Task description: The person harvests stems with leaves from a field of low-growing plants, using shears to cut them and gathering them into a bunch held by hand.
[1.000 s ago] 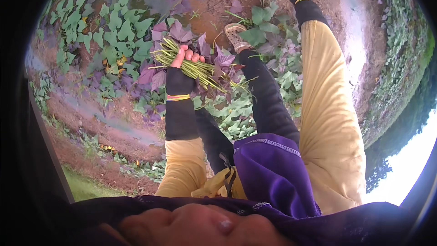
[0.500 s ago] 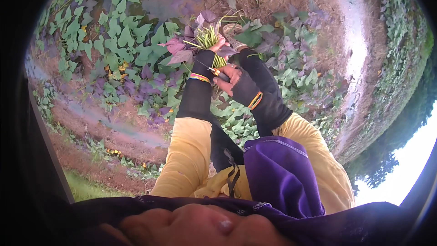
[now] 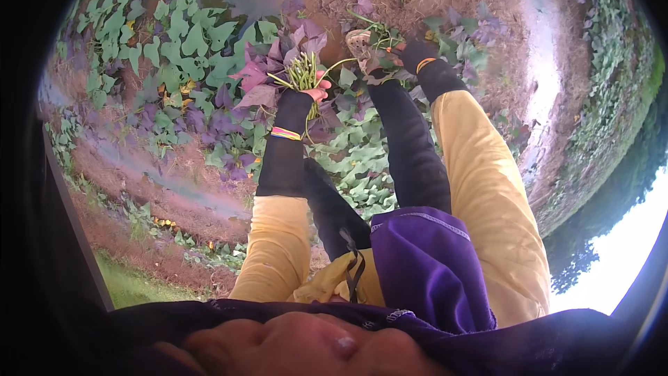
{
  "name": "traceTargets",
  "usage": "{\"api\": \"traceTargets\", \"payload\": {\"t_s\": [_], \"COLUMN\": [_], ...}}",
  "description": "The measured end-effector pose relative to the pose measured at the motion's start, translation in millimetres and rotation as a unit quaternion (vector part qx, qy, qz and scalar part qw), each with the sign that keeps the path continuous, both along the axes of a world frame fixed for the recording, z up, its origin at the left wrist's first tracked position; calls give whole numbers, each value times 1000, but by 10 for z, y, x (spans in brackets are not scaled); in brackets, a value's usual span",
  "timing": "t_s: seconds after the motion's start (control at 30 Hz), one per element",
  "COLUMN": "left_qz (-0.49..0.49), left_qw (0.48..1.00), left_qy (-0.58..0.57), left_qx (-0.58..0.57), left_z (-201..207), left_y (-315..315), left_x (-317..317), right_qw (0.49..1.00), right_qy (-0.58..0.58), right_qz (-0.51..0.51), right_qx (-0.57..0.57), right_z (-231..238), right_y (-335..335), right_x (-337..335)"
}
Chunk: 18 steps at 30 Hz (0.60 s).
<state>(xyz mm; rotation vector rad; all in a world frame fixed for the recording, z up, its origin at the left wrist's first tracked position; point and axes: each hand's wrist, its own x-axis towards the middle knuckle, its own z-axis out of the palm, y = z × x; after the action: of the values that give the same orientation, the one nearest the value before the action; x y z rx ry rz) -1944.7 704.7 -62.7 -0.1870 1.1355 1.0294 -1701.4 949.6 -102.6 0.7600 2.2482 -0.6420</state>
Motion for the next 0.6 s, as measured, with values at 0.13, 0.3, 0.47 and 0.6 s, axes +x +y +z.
{"api": "traceTargets", "payload": {"t_s": [0.13, 0.3, 0.47, 0.6], "left_qz": [-2, -4, 42, 61], "left_qw": [1000, 1000, 999, 998], "left_qy": [9, -1, 4, -20], "left_qx": [13, 25, 9, 16], "left_z": [303, 248, 486, 711], "left_y": [-148, -408, -646, -482], "left_x": [-190, -15, 387, 702], "right_qw": [994, 972, 610, 619], "right_qy": [-95, -40, -65, 32], "right_qz": [47, -204, -663, -647], "right_qx": [-31, -106, -429, -444], "right_z": [-82, 86, 837, 762], "right_y": [92, 1, -1053, -1191], "right_x": [299, 344, -916, -863]}}
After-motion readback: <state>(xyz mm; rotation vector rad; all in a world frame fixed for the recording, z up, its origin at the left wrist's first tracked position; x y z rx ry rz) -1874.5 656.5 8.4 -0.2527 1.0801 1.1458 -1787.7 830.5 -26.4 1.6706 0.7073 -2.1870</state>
